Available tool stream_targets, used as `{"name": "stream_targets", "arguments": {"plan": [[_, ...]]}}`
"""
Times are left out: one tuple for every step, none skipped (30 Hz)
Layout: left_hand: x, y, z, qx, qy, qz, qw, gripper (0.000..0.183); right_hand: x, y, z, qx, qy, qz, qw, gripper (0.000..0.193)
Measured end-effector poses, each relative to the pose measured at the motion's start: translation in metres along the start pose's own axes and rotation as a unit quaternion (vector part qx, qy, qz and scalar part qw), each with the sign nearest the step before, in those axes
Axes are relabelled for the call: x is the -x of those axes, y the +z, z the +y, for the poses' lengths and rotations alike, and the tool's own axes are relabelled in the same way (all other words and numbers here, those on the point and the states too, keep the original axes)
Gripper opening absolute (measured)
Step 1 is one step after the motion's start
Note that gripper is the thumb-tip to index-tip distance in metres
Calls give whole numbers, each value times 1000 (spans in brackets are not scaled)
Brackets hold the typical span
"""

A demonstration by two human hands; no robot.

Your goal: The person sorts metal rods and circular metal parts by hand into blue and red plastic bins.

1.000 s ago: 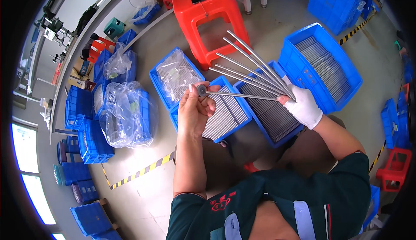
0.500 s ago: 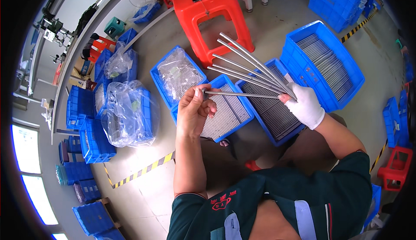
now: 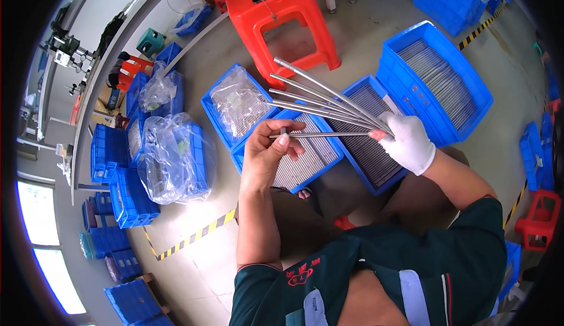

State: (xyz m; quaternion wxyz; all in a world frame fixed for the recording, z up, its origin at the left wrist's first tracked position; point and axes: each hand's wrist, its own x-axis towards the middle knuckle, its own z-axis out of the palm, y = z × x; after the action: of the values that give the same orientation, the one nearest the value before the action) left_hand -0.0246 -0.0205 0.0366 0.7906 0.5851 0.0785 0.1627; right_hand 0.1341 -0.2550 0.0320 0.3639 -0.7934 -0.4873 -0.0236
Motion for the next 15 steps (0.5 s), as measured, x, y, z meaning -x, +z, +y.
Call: {"name": "stream_targets", "arguments": {"plan": [[0, -1, -1, -11, -5, 10, 1000, 31, -1, 1, 0, 0, 0, 1, 1000, 18], [0, -1, -2, -22, -9, 21, 999, 31, -2, 1, 0, -16, 22, -17, 999, 18], [1, -3, -2, -23, -9, 20, 999, 31, -2, 1, 0, -31, 44, -35, 998, 18], [3, -8, -2, -62, -35, 21, 997, 29, -3, 0, 2, -30, 43, -34, 998, 18], [3, -13, 0, -101, -60, 22, 993, 26, -2, -2, 6, -25, 62, -51, 996, 18], [2, -21, 5, -101, -58, 21, 993, 26, -1, -4, 9, -19, 80, -68, 994, 17], [4, -30, 14, -120, -33, 74, 990, 25, -1, -4, 11, -21, 77, -69, 994, 17], [6, -34, 19, -138, -7, 126, 982, 23, 0, -4, 12, -55, 81, -67, 993, 18], [5, -33, 21, -90, 3, 154, 984, 24, 0, -3, 11, -90, 86, -66, 990, 19], [3, -32, 18, -90, 5, 158, 983, 24, -1, -4, 9, -91, 82, -68, 990, 19], [2, -31, 12, -61, 0, 148, 987, 25, 0, -6, 5, -117, 119, -109, 980, 18], [0, -30, 9, -32, -5, 138, 990, 26, -1, -7, 2, -143, 155, -149, 966, 18], [-1, -26, 10, -19, -8, 106, 994, 28, 0, -6, 4, -175, 148, -155, 961, 18], [-1, -27, 9, -20, -8, 106, 994, 28, 0, -6, 4, -175, 148, -156, 961, 18], [-1, -28, 7, -14, -4, 90, 996, 29, 1, -6, 3, -183, 157, -163, 957, 17]]}}
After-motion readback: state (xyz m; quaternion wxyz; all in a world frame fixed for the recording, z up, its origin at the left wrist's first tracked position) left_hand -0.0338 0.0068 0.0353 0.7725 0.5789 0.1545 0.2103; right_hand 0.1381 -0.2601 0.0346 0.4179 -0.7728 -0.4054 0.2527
